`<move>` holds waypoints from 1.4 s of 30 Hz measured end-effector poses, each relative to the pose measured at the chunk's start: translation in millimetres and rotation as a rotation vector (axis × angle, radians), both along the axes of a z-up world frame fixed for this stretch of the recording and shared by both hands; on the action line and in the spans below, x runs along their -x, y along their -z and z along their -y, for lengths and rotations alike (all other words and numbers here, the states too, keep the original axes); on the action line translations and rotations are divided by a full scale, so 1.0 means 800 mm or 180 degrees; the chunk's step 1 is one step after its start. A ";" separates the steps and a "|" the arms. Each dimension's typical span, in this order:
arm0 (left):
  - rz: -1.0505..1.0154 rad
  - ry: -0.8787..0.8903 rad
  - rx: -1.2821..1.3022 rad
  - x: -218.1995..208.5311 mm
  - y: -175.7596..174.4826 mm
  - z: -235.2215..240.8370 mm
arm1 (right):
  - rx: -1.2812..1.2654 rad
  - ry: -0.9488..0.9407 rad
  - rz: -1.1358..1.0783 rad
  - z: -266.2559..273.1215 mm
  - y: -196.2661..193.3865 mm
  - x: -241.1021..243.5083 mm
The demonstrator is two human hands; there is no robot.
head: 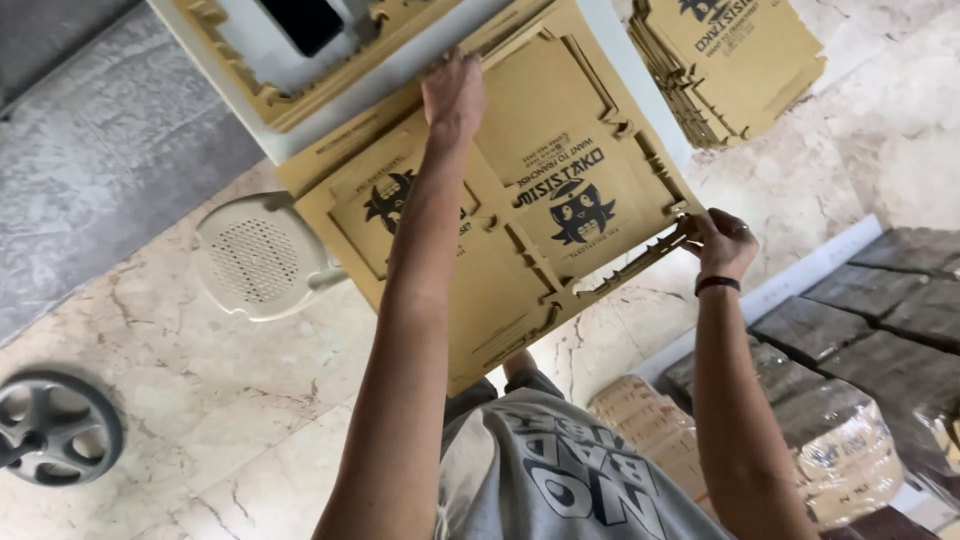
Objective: The person is stripping waste cardboard from die-cut sheets and folding them into pizza boxes.
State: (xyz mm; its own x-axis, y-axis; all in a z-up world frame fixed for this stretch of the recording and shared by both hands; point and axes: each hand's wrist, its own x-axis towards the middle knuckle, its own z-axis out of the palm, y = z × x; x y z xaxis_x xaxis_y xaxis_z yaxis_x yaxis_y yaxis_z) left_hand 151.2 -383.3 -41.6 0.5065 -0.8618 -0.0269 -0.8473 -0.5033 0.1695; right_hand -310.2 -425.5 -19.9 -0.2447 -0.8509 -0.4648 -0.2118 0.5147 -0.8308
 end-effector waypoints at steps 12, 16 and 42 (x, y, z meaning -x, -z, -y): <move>-0.1260 0.0104 0.0506 -0.041 -0.013 -0.030 | 0.1051 -0.0565 0.1027 -0.037 -0.097 0.003; -0.1620 0.0005 0.0764 -0.042 -0.027 -0.045 | 0.1185 -0.0825 0.1503 -0.033 -0.078 0.006; -0.0953 0.0773 0.0402 0.112 -0.110 -0.196 | -0.1762 -0.1450 0.1111 -0.231 -0.019 -0.004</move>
State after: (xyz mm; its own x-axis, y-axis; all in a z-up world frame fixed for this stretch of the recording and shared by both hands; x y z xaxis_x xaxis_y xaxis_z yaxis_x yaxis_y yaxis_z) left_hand 62.0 -226.5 46.5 0.2735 -0.9614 -0.0288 -0.8428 -0.2540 0.4746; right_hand -307.1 -240.4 -4.3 0.3093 -0.4554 -0.8349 -0.2755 0.7973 -0.5370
